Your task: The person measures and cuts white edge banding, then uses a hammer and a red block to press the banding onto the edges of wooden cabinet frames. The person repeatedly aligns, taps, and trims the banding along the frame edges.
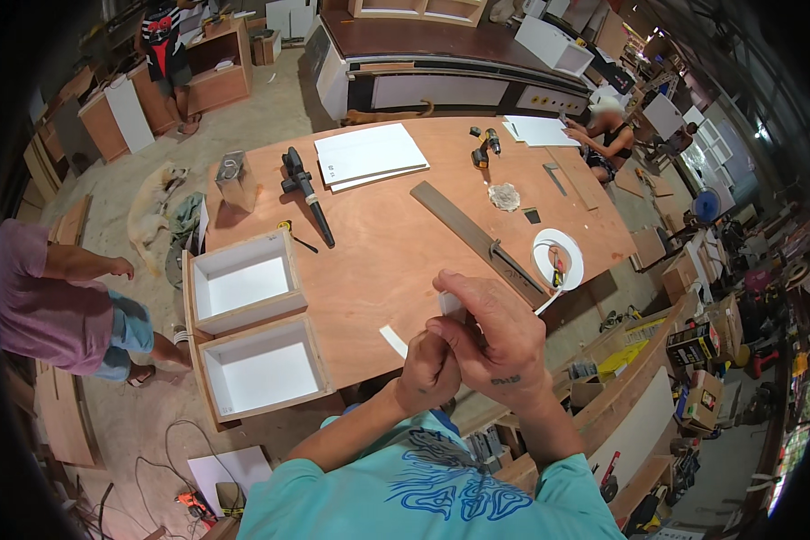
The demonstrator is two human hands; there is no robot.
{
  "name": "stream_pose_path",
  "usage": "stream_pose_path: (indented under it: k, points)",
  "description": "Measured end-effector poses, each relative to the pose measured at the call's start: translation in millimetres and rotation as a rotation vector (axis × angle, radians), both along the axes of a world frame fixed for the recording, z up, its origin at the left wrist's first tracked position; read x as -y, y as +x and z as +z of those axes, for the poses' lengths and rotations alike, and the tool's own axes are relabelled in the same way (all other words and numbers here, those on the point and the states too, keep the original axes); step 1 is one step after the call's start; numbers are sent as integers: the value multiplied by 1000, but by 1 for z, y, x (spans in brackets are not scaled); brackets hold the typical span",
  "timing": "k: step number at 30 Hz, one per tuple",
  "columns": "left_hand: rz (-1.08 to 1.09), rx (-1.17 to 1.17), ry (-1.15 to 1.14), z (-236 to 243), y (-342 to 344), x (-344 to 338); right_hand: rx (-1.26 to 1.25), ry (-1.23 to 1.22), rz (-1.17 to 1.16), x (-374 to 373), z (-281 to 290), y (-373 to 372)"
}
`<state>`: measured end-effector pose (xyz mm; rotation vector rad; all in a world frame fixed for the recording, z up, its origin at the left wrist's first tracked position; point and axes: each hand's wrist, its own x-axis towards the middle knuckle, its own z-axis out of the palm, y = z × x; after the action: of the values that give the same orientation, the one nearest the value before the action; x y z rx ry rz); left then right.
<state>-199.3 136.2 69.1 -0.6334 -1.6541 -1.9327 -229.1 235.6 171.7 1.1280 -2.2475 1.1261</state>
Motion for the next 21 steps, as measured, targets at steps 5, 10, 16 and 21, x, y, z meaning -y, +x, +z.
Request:
stream_pose_path:
  k: [5,10,16,21]
  points:
    - [-156,224,33,-9,4,1,-61,38,-39,-2,-2,-3]
    - [-159,234,-16,-4,4,4,32,70,-74,-5,-4,0]
    - [-230,244,36,2,10,11,735,-362,126,-16,-8,8]
    - [-375,174,224,0,14,7,985,-432,299,-22,-3,4]
